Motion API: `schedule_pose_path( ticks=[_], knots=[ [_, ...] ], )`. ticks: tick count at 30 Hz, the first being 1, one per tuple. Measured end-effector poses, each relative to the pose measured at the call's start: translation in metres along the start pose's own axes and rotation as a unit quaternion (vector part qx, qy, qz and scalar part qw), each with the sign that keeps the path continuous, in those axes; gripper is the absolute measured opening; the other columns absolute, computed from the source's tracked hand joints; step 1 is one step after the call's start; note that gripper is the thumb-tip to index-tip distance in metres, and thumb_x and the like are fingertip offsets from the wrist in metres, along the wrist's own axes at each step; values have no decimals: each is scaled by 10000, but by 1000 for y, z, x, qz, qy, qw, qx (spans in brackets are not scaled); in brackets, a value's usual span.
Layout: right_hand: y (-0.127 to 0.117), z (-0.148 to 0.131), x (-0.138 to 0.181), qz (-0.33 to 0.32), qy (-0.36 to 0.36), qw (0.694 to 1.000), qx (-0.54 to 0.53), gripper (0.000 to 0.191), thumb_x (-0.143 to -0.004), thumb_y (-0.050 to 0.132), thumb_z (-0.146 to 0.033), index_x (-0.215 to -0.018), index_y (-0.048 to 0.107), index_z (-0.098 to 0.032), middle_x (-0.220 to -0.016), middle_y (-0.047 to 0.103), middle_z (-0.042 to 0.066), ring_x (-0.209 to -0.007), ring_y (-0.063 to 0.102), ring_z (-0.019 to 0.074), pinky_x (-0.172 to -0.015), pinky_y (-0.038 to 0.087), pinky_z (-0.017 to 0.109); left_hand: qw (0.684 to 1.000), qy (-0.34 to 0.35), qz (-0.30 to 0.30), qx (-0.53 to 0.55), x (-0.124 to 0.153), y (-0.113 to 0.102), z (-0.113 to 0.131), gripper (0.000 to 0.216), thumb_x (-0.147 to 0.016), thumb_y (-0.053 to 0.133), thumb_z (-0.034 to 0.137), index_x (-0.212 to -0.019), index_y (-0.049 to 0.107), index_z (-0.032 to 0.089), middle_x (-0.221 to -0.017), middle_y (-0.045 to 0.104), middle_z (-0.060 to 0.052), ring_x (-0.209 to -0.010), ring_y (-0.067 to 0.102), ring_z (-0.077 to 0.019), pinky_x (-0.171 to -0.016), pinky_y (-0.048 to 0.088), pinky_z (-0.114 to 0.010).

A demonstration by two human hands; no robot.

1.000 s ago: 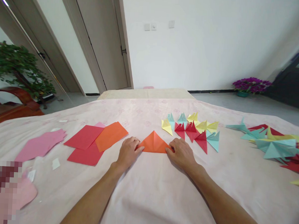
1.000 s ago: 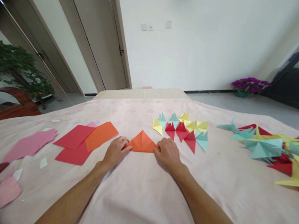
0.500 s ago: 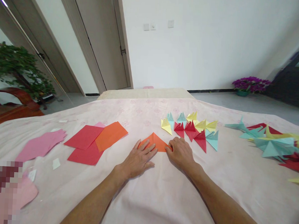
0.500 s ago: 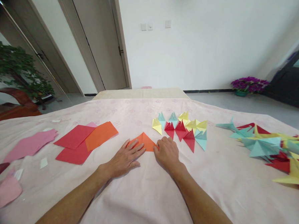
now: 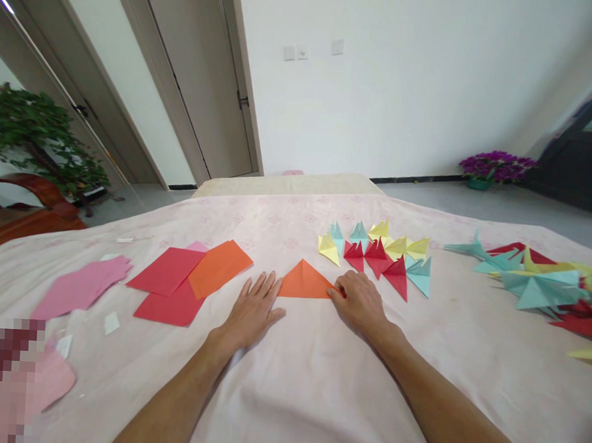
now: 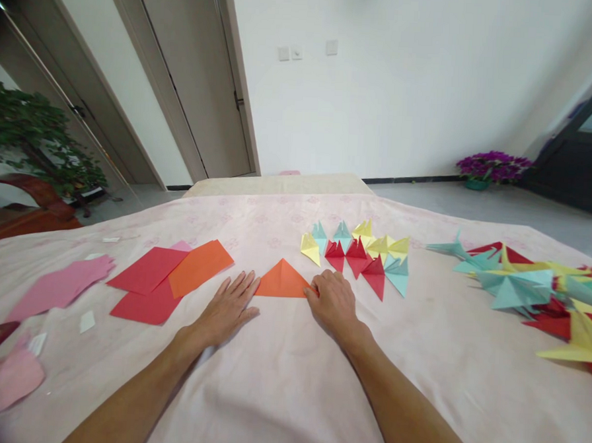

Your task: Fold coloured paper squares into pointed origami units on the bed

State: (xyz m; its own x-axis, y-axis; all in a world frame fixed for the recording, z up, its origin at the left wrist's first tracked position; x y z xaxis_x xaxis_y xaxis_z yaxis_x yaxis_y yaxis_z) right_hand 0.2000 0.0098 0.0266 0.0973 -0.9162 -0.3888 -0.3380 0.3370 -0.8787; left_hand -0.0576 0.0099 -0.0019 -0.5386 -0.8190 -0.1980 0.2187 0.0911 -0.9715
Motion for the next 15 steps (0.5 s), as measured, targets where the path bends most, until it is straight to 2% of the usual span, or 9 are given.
schedule_pose_path(
  ticks=[3,6,9,12,15],
  knots=[
    [-9,-2,2,37,-53,995,-78,175,-890,588,-302,-738,584,-214,-797,604,42,-786,540,197,-703,393,315,996,-48,74,23,-3,-7,-9,679,-923,527,469,-1489,332,149,-1529,378,-196,-1429,308,-372,-1115,275,-600],
    [-19,-10,8,67,-167,976,-126,115,-918,545,-242,-861,644,-229,-928,659,65,-873,572,208,-796,428,343,981,-18,179,69,-5,-22,-7,682,-861,643,347,-1467,370,195,-1492,449,-153,-1380,398,-324,-1112,333,-532],
    [-21,-18,15,61,-249,959,-123,181,-906,524,-176,-946,674,-269,-1034,683,57,-926,586,215,-834,444,370,959,19,251,130,-3,-33,-1,396,-863,602,175,-1248,606,266,-1232,655,-75,-1151,588,-240,-995,464,-415],
    [-19,-21,16,49,-259,955,-134,284,-870,523,-115,-1030,678,-290,-1128,675,51,-1008,589,226,-882,469,397,949,55,243,193,-2,-33,4,239,-884,541,114,-962,715,258,-959,709,-42,-920,649,-184,-826,526,-328],
    [-17,-18,13,47,-237,957,-160,410,-827,530,-74,-1128,667,-316,-1209,652,51,-1098,581,242,-940,485,436,940,71,213,257,-5,-31,5,232,-890,522,112,-928,716,236,-995,716,-59,-942,661,-180,-841,537,-326]
  ],
)
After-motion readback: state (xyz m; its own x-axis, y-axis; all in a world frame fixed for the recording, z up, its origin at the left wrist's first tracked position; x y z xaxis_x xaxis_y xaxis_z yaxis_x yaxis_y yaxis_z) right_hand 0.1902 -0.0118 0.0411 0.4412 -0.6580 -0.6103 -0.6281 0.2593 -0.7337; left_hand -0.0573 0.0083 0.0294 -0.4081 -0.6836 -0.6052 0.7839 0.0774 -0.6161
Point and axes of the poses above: each hand's wrist, its own x-axis away from the middle knuckle, its own y-axis out of the palm, z = x × y, the point moved 4 cm from there along -x, towards the middle knuckle
